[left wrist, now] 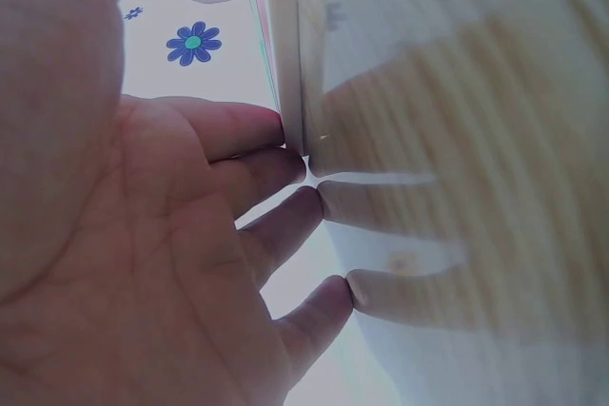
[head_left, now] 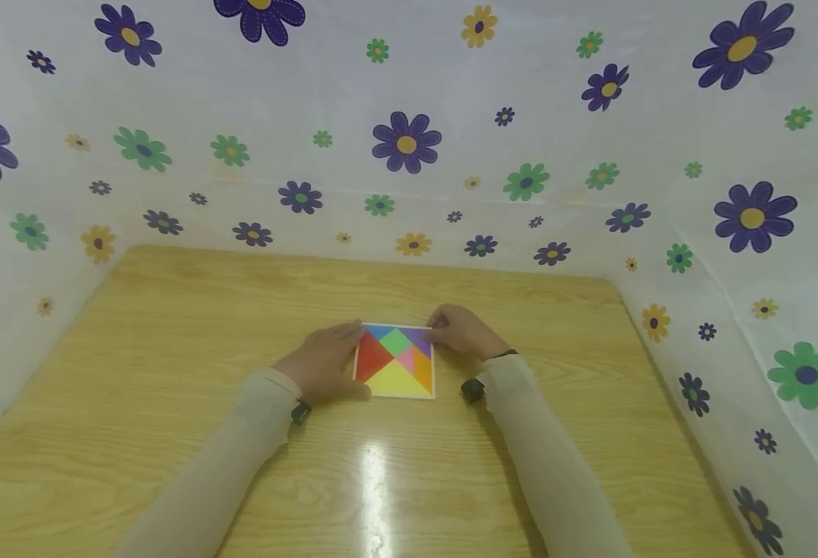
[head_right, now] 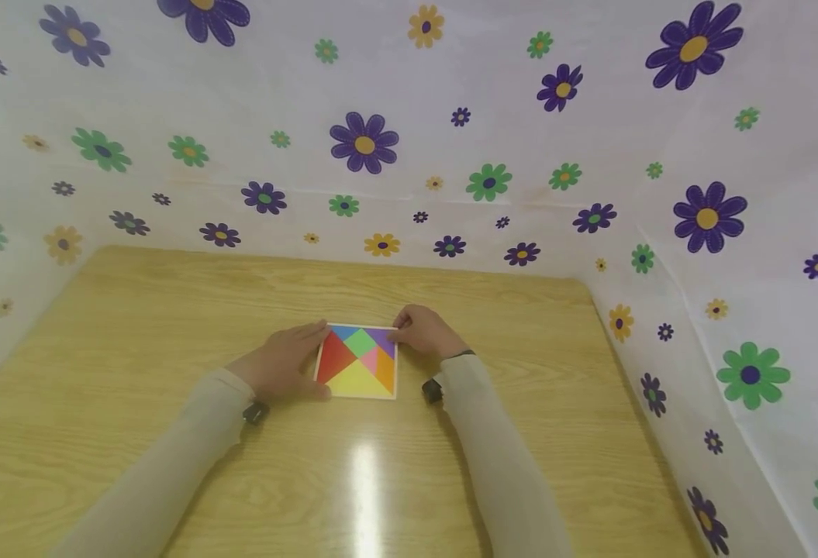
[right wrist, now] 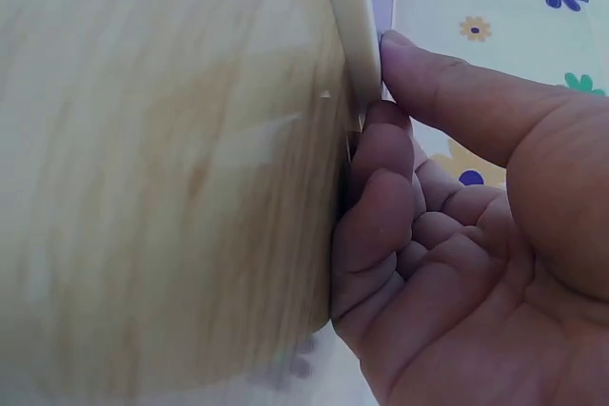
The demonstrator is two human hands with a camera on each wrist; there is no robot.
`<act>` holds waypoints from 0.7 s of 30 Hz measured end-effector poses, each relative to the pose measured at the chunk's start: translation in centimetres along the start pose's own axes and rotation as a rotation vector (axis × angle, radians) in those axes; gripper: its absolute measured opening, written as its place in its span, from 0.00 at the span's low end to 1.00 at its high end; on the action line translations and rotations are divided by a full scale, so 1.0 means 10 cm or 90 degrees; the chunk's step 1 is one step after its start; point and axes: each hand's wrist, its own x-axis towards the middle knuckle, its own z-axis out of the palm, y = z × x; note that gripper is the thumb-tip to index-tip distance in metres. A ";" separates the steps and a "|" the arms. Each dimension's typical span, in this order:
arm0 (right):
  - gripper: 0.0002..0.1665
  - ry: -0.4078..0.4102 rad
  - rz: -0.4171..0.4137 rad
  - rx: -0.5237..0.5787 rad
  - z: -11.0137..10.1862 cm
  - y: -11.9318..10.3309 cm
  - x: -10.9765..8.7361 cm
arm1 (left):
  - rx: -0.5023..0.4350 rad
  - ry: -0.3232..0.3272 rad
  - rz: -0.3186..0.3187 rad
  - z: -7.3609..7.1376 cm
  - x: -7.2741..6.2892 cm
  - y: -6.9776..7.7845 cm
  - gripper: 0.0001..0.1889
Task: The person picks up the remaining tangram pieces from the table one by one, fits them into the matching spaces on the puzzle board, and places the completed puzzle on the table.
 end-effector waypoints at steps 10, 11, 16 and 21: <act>0.14 -0.005 -0.024 -0.002 0.02 -0.05 0.08 | 0.022 0.014 0.019 0.00 0.03 -0.12 0.61; 0.14 -0.006 -0.026 0.000 0.02 -0.06 0.09 | 0.028 0.016 0.025 -0.01 0.03 -0.14 0.61; 0.13 -0.014 -0.020 0.011 0.04 -0.09 0.13 | 0.007 -0.013 0.022 -0.08 -0.02 -0.19 0.63; 0.14 -0.015 -0.028 0.018 0.05 -0.05 0.14 | -0.021 -0.025 0.011 -0.09 -0.06 -0.20 0.61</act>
